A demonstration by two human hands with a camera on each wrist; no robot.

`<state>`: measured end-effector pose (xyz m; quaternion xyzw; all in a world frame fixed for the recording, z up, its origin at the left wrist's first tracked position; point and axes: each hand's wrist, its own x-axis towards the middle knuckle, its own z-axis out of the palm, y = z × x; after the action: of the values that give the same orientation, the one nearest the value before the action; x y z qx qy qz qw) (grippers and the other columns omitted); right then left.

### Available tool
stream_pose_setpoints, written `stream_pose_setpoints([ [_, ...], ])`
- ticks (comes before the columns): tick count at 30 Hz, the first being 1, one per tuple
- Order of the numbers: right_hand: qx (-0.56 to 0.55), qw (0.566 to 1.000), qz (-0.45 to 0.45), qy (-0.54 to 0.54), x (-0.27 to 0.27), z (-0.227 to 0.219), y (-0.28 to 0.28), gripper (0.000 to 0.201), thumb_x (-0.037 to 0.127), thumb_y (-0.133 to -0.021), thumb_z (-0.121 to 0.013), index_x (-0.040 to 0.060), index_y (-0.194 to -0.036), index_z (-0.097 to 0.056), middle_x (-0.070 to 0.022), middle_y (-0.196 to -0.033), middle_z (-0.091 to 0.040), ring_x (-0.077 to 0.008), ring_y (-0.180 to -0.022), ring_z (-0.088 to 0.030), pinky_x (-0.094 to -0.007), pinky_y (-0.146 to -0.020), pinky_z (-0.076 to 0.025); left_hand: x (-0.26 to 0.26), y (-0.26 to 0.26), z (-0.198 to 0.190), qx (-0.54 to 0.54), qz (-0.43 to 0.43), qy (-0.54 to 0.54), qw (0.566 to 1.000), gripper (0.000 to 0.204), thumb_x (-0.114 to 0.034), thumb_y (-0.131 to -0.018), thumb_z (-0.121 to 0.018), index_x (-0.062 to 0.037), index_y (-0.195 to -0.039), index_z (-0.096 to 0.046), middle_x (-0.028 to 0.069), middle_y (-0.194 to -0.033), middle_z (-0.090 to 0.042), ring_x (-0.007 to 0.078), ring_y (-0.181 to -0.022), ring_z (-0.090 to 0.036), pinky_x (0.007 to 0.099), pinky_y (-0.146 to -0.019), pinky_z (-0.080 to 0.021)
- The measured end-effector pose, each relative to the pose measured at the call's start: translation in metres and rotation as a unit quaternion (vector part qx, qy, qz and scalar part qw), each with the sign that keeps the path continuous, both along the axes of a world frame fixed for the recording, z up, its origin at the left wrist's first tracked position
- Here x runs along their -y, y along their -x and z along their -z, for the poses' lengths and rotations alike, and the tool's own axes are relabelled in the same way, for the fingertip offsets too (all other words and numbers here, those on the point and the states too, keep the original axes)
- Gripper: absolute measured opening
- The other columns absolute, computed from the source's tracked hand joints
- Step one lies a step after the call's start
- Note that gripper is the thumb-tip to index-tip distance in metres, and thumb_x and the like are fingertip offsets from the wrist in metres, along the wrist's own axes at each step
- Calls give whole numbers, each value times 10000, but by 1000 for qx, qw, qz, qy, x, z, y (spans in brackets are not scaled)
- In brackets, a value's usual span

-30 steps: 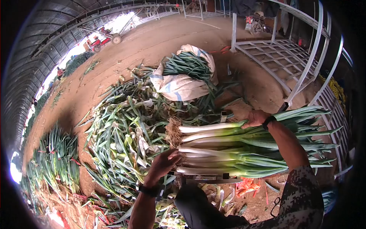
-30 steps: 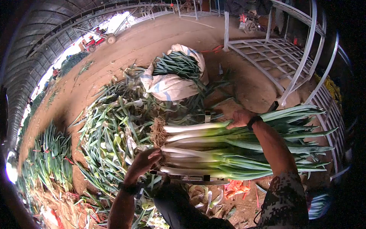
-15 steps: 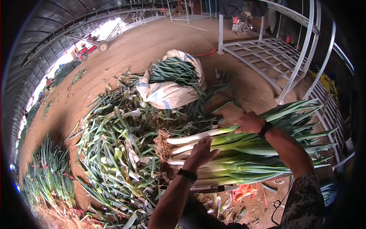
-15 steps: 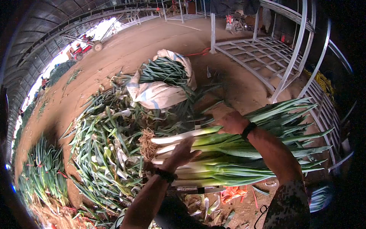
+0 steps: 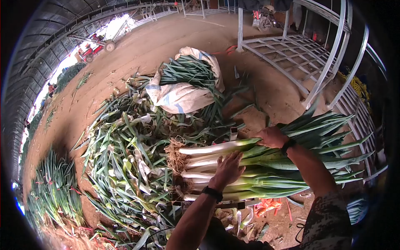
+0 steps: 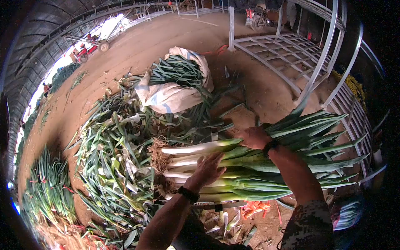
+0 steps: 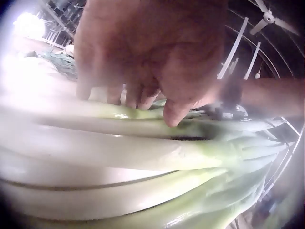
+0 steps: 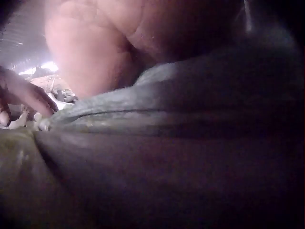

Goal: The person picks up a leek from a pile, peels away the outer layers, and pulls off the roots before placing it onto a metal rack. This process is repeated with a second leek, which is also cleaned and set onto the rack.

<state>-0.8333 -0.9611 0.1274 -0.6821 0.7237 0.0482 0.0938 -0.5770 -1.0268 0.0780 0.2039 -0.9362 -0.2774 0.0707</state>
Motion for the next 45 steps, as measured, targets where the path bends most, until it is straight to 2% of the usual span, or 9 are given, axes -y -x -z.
stream_pose_setpoints([
  [6,1,1000,-19,-7,9,51,31,399,420,-844,-687,168,-1153,-681,-161,-972,-699,-359,-948,-637,-468,-900,-468,21,-13,9,-64,-28,-120,990,596,-351,-891,-661,-60,-1384,-497,156,-1469,-451,323,-1389,-386,529,-1121,-302],
  [12,-25,999,-21,6,6,56,33,406,446,-821,-708,137,-1083,-692,-153,-994,-704,-358,-941,-636,-496,-835,-506,61,-66,24,68,-271,52,959,639,-456,-943,-572,-123,-1467,-424,166,-1565,-287,388,-1473,-169,614,-1157,-155],
  [14,7,999,29,-10,5,54,29,407,350,-825,-710,222,-1210,-683,-145,-1014,-701,-349,-992,-642,-471,-866,-507,68,-73,28,76,-243,61,965,630,-461,-947,-562,-151,-1477,-420,152,-1567,-282,379,-1483,-131,587,-1170,-159],
  [23,-46,980,162,-101,-19,-40,31,871,869,-746,-480,141,-1181,-682,-182,-1135,-688,-358,-1119,-629,-511,-936,-476,62,-82,43,-9,-213,110,971,661,-357,-923,-634,-87,-1478,-396,224,-1536,-301,421,-1478,-129,544,-1173,-227],
  [26,25,979,195,-60,-39,-43,53,889,880,-737,-472,139,-1181,-683,-186,-1161,-677,-354,-1123,-625,-498,-946,-471,60,-81,40,-2,-218,121,968,679,-336,-904,-663,-85,-1476,-397,242,-1530,-301,422,-1478,-133,543,-1167,-242],
  [31,-48,990,131,-26,-40,-4,106,521,517,-989,-355,169,-1194,-684,-120,-1126,-701,-352,-1069,-642,-502,-940,-492,59,-83,36,9,-216,99,971,681,-361,-897,-671,-68,-1459,-420,239,-1545,-277,417,-1480,-132,546,-1168,-236],
  [34,-158,948,249,-121,-32,-23,105,560,537,-979,-379,119,-1129,-719,-132,-1121,-708,-357,-1068,-649,-498,-917,-505,57,-85,40,3,-212,102,972,694,-367,-894,-675,-67,-1464,-415,227,-1557,-267,415,-1481,-133,547,-1171,-226],
  [42,-178,909,371,-68,-87,-91,103,516,510,-895,-565,31,-985,-737,-197,-989,-717,-369,-989,-671,-480,-855,-516,55,-85,45,17,-230,91,969,717,-416,-903,-657,-108,-1492,-388,204,-1580,-240,416,-1488,-115,544,-1174,-219],
  [45,-279,919,274,44,-108,-88,112,402,402,-901,-610,28,-1009,-713,-193,-964,-706,-353,-934,-667,-466,-827,-518,58,-83,44,6,-225,104,969,717,-438,-910,-639,-103,-1493,-388,202,-1580,-238,424,-1484,-115,546,-1178,-211],
])
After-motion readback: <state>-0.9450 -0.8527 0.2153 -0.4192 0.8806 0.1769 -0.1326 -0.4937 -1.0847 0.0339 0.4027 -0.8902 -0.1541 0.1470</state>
